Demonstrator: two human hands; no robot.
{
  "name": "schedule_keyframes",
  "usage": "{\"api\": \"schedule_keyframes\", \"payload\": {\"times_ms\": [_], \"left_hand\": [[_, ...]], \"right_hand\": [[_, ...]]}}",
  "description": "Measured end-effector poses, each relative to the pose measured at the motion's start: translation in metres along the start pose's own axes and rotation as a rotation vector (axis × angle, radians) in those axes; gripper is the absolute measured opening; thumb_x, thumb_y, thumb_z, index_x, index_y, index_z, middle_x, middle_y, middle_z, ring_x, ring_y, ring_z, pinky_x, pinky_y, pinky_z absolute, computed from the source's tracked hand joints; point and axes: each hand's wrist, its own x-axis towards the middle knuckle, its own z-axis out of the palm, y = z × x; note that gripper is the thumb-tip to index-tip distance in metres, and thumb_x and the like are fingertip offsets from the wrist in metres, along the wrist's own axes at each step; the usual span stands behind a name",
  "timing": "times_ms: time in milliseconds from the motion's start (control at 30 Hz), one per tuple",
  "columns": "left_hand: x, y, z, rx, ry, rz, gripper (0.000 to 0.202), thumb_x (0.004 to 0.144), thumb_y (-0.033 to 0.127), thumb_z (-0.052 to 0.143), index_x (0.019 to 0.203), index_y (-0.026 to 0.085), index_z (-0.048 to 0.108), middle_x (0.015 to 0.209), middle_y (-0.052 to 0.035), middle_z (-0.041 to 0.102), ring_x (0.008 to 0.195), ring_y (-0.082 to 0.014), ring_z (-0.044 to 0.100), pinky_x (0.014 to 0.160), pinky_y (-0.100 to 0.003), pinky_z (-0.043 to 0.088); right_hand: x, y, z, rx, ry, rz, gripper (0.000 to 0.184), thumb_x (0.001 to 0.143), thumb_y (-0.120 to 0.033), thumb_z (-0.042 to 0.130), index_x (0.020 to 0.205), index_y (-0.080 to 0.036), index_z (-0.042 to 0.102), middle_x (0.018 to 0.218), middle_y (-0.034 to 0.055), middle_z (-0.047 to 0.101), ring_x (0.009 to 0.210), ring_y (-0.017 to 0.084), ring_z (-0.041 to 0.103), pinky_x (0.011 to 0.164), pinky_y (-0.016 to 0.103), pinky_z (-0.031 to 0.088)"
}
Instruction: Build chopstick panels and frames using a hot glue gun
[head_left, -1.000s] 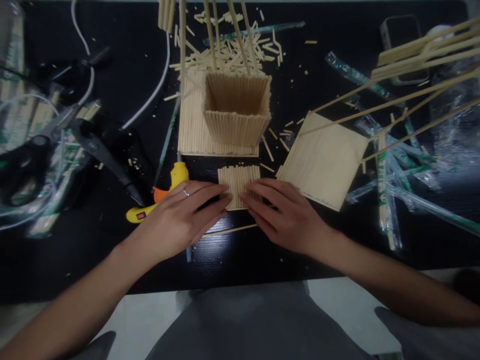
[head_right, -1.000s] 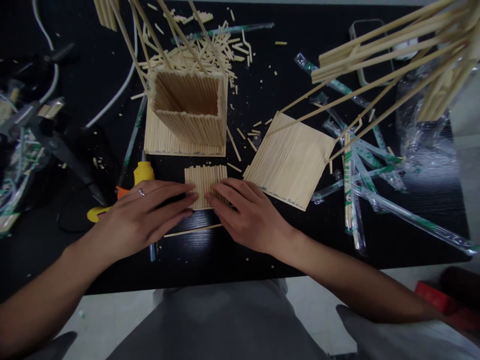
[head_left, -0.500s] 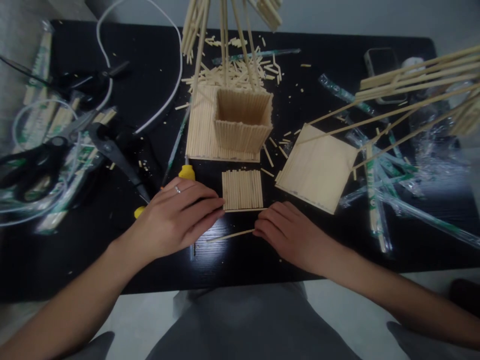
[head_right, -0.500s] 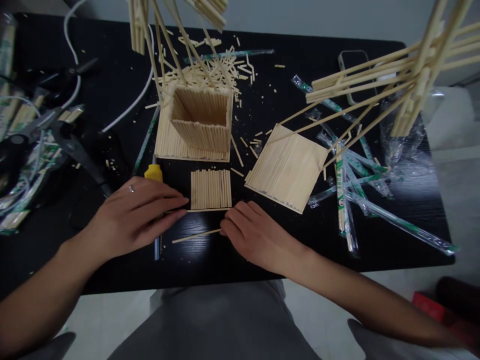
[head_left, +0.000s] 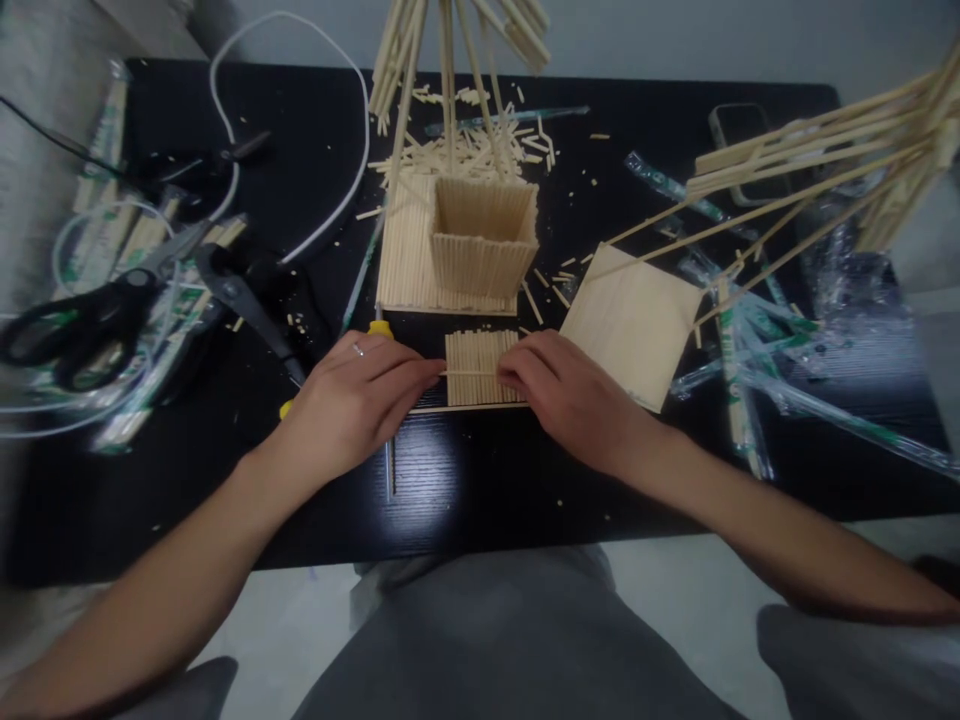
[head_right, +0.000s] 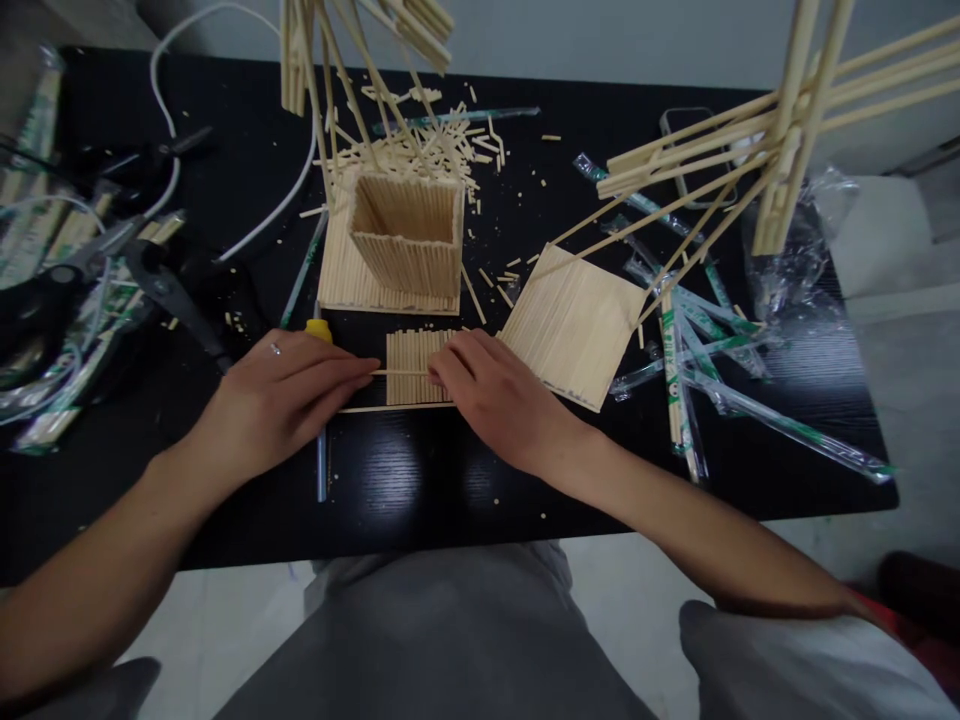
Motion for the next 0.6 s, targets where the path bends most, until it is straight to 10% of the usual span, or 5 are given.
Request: {"api": "schedule_keyframes", "payload": {"times_ms": [600], "left_hand": [[0.005, -0.001, 0.007, 0.061, -0.03, -0.013, 0.024, 0.104, 0.019, 0.057, 0.123, 0.024, 0.07, 0.107, -0.0053, 0.076, 0.102, -0.024, 0.07, 0.097, -0.045, 0.051]], "right_hand": [[-0.014, 0.016, 0.001, 0.034, 0.024, -0.006, 0.025, 0.103, -0.005, 0.05, 0.112, -0.014, 0.071, 0.101, 0.0108, 0.071, 0.092, 0.023, 0.065, 0.085, 0.04, 0.059]]}}
